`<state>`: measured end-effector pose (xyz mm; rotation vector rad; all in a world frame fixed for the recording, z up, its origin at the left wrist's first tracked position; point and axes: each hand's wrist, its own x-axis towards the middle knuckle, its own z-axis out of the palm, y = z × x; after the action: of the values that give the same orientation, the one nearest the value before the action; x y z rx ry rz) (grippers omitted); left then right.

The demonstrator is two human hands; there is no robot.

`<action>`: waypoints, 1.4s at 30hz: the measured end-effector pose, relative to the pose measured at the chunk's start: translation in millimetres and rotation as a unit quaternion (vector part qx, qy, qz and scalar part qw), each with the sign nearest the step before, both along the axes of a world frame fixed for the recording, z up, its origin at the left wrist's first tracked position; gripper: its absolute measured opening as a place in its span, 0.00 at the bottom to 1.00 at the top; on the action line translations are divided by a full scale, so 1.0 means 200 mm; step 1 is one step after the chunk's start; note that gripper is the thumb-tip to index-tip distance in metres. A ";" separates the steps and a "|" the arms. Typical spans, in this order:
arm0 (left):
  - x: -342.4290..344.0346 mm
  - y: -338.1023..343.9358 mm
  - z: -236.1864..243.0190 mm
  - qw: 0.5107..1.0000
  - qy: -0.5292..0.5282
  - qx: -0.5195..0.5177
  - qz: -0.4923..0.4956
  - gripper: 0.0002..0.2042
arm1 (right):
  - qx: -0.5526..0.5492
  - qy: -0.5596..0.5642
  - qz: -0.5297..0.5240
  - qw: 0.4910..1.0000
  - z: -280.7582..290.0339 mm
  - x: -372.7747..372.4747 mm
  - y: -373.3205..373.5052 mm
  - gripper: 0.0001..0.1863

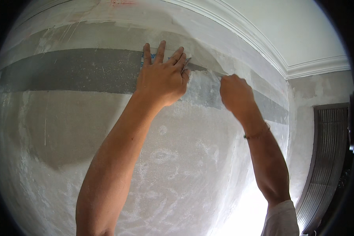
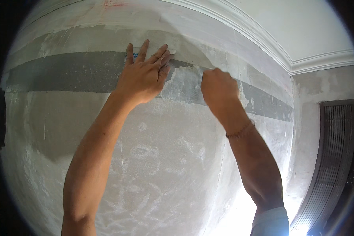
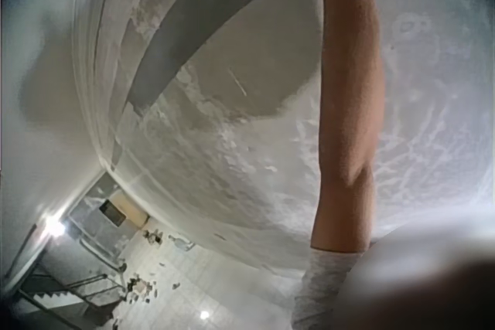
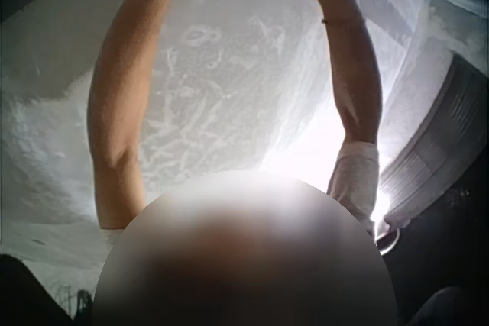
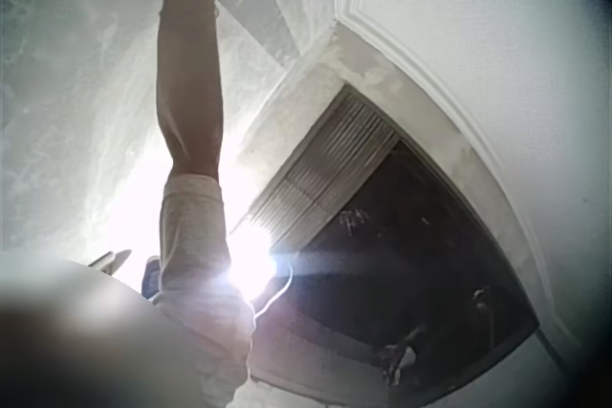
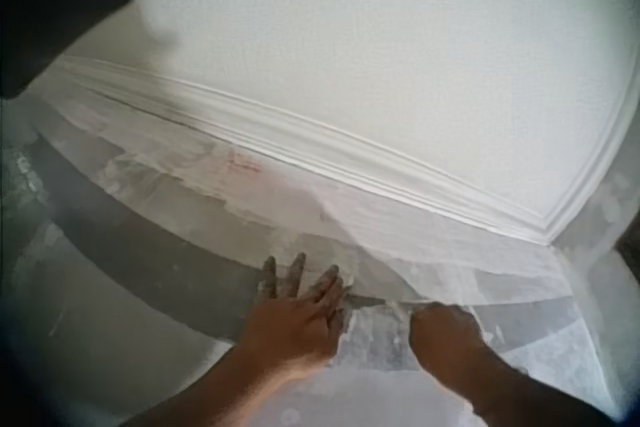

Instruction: Sanding and scraping a wall to prepare it for repair or painting.

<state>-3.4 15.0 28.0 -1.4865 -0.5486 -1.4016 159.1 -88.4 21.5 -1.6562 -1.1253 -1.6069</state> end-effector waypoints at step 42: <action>0.02 0.01 -0.01 1.000 -0.014 0.004 0.013 0.24 | -0.029 -0.077 0.018 0.996 -0.05 0.06 -0.01 0.06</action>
<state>0.2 16.2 26.6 -1.4515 -0.5766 -1.4047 171.8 -90.2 12.4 -1.5612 -1.2818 -1.7169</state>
